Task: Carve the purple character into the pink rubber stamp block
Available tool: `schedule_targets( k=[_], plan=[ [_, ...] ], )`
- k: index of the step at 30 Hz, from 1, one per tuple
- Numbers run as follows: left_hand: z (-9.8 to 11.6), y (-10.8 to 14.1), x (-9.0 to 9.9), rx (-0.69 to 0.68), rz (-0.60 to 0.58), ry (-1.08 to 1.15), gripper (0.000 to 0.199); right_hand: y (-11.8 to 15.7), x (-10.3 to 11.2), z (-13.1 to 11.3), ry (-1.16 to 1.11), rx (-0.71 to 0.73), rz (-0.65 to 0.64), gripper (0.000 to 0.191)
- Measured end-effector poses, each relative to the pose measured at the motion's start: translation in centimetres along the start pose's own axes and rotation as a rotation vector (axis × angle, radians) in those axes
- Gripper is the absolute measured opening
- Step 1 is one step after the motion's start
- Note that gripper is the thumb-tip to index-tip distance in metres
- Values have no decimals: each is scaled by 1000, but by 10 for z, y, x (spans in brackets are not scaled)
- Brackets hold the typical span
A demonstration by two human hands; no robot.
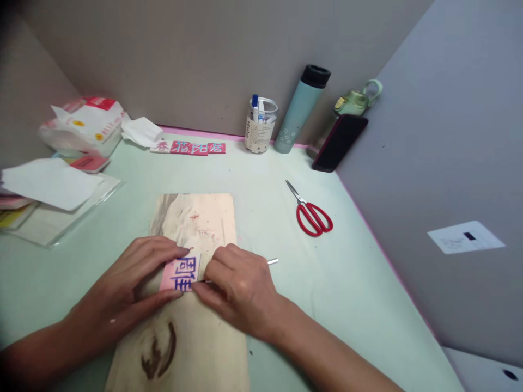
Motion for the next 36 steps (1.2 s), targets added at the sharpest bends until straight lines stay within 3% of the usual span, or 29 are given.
schedule_targets(
  k=[7, 14, 25, 36],
  plan=[
    [0, 0, 0, 31, 5, 15, 39, 1, 6, 3, -158, 31, -62, 19],
    [0, 0, 0, 55, 11, 19, 39, 1, 11, 6, -75, -52, -59, 28],
    [1, 0, 0, 51, 9, 17, 37, 2, 8, 4, 67, 6, -105, 24],
    [2, 0, 0, 56, 0, 25, 37, 0, 5, 0, 93, -72, -91, 27]
  ],
)
Point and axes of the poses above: each hand's wrist, its own y-axis away from the middle knuckle, its own x-axis out of the back of the hand, z = x × y, the point moved 2 cm from there along -y, towards the middle knuckle, and after that the axes turned 3 degrees about z, right-handed, at the moved point
